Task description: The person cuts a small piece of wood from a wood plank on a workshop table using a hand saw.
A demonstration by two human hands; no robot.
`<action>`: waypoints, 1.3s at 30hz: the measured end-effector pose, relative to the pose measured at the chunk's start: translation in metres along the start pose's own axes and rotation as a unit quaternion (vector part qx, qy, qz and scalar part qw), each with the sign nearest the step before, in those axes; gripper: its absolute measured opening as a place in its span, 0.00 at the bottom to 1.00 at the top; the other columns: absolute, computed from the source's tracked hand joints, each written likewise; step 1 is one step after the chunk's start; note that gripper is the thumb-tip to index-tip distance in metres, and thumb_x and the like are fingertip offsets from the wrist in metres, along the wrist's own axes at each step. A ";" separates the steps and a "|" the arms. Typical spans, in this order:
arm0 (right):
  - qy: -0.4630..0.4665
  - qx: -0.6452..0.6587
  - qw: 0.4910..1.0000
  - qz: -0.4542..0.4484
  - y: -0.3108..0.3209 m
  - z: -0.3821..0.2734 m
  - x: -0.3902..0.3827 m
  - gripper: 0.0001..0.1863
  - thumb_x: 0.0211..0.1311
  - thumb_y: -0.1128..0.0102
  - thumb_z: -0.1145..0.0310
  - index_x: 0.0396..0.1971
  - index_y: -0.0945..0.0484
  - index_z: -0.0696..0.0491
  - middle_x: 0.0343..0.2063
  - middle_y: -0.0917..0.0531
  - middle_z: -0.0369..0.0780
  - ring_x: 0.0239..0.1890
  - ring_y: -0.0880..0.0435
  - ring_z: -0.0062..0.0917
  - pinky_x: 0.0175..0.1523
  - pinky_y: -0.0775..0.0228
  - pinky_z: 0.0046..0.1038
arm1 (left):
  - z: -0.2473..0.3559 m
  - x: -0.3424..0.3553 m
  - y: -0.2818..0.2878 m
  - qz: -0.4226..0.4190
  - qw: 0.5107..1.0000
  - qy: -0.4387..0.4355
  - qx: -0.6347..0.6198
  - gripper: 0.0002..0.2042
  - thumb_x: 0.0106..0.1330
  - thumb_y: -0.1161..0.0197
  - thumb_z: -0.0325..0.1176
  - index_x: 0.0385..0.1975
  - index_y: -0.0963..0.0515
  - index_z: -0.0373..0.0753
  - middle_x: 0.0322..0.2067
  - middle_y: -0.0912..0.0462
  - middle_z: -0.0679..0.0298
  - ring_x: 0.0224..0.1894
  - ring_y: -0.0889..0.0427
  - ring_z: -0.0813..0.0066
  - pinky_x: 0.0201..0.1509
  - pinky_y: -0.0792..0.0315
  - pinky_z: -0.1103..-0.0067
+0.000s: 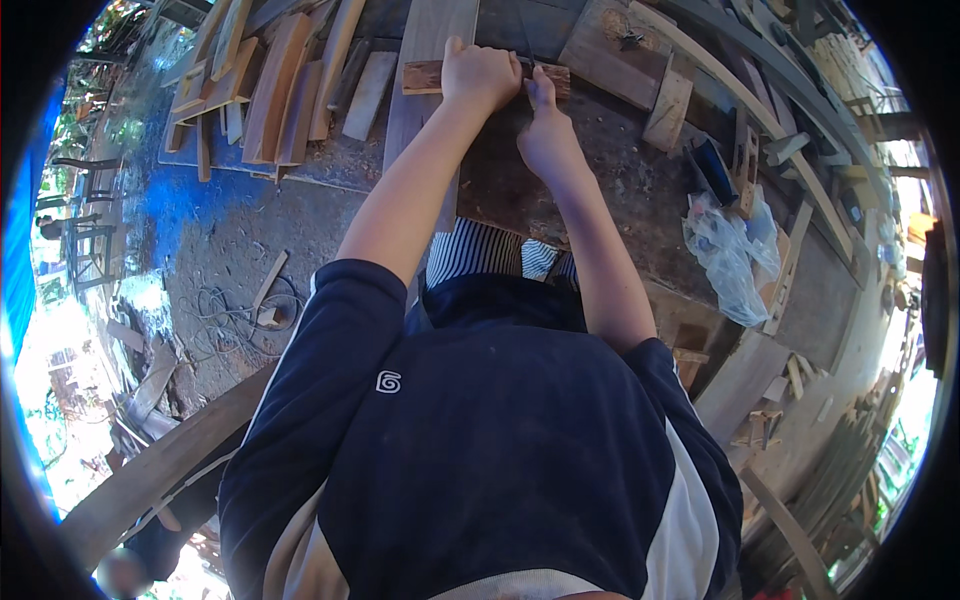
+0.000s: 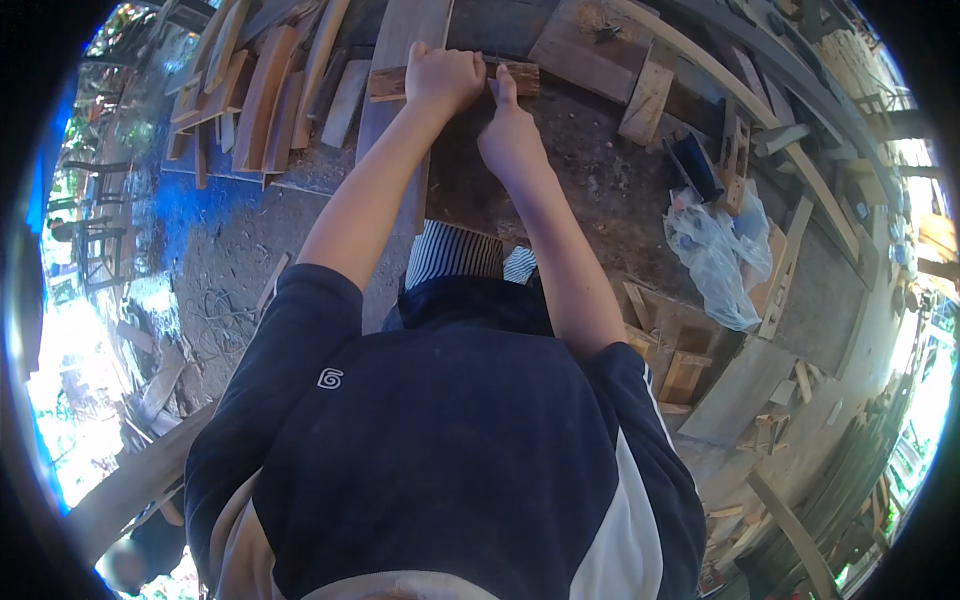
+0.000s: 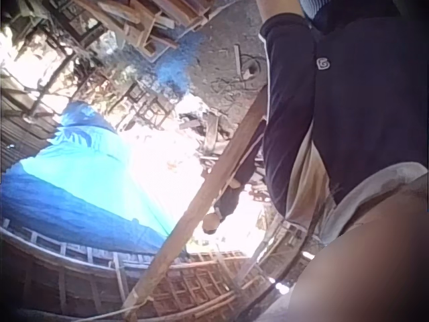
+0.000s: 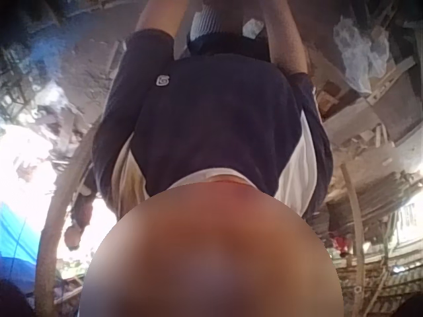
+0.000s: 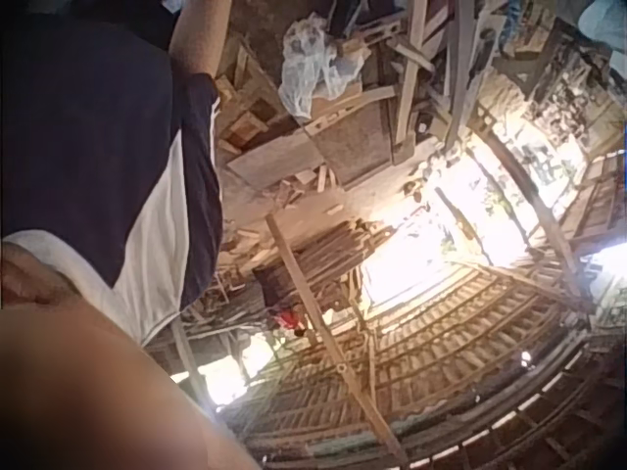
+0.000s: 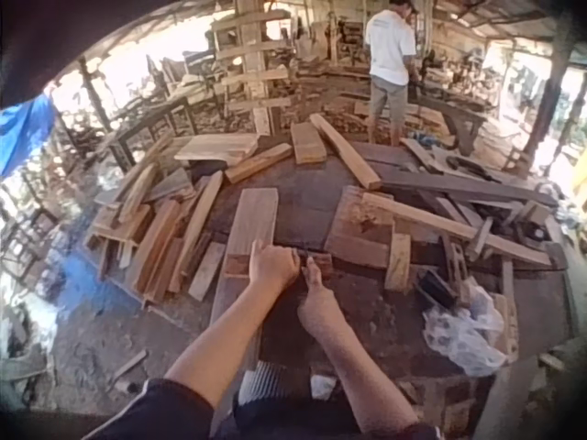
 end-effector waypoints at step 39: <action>0.046 -0.013 0.999 0.002 0.000 0.014 -0.034 0.42 0.61 0.58 0.82 0.75 0.60 0.50 0.68 0.34 0.53 0.63 0.27 0.52 0.67 0.35 0.40 | -0.001 -0.001 -0.002 -0.012 0.999 0.029 -0.035 0.24 0.73 0.59 0.44 0.28 0.14 0.42 0.29 0.13 0.56 0.36 0.14 0.59 0.60 0.40 0.62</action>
Point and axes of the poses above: each hand's wrist, its own x-axis towards the middle knuckle, its own y-axis out of the back of the hand, z = x × y, the point moved 10 cm from there along x, towards the middle knuckle
